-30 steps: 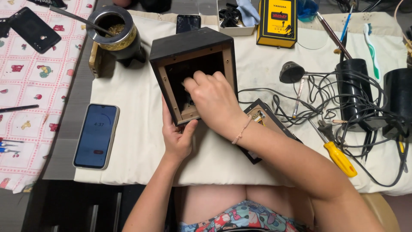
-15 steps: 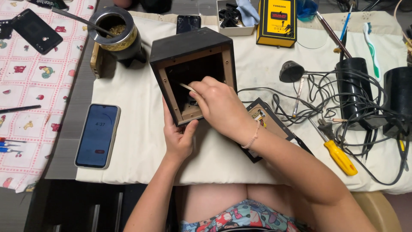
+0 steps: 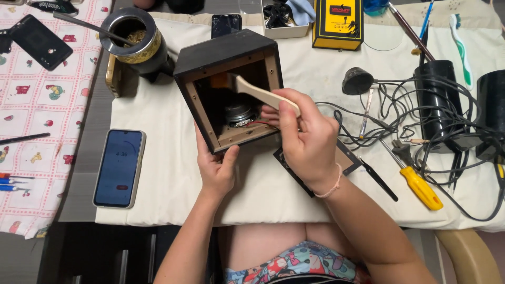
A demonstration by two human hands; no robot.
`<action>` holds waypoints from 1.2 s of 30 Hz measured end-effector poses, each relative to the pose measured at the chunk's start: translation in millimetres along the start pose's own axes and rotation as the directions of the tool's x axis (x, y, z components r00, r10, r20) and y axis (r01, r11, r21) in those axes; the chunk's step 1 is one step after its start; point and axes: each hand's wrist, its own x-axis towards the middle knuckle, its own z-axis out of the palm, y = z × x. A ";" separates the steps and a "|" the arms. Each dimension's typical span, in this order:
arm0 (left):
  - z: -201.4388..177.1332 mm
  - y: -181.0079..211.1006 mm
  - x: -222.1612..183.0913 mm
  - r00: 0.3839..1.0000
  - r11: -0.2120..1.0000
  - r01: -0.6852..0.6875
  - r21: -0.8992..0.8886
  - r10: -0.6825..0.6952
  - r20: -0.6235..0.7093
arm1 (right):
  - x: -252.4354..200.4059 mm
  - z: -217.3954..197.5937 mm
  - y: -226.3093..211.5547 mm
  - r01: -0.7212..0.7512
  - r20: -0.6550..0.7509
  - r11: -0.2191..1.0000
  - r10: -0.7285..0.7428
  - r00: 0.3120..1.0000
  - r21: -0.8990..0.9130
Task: Cleaning the interior of a speaker housing and its components using a paintbrush to remove dust.
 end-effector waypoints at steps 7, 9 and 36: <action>3.8 3.1 0.5 1.000 1.000 -0.001 0.003 0.001 -0.009 | -28.2 7.3 -2.1 0.062 -0.195 0.966 -0.113 0.974 -0.252; 4.1 3.2 1.6 1.000 1.000 -0.016 0.009 0.016 -0.007 | -25.8 14.0 -5.5 0.031 -0.144 0.981 -0.059 0.988 -0.192; 6.0 11.8 8.7 0.999 1.000 0.017 0.009 -0.017 -0.028 | -8.7 -43.8 -16.0 -0.330 0.304 0.933 0.359 0.882 -0.145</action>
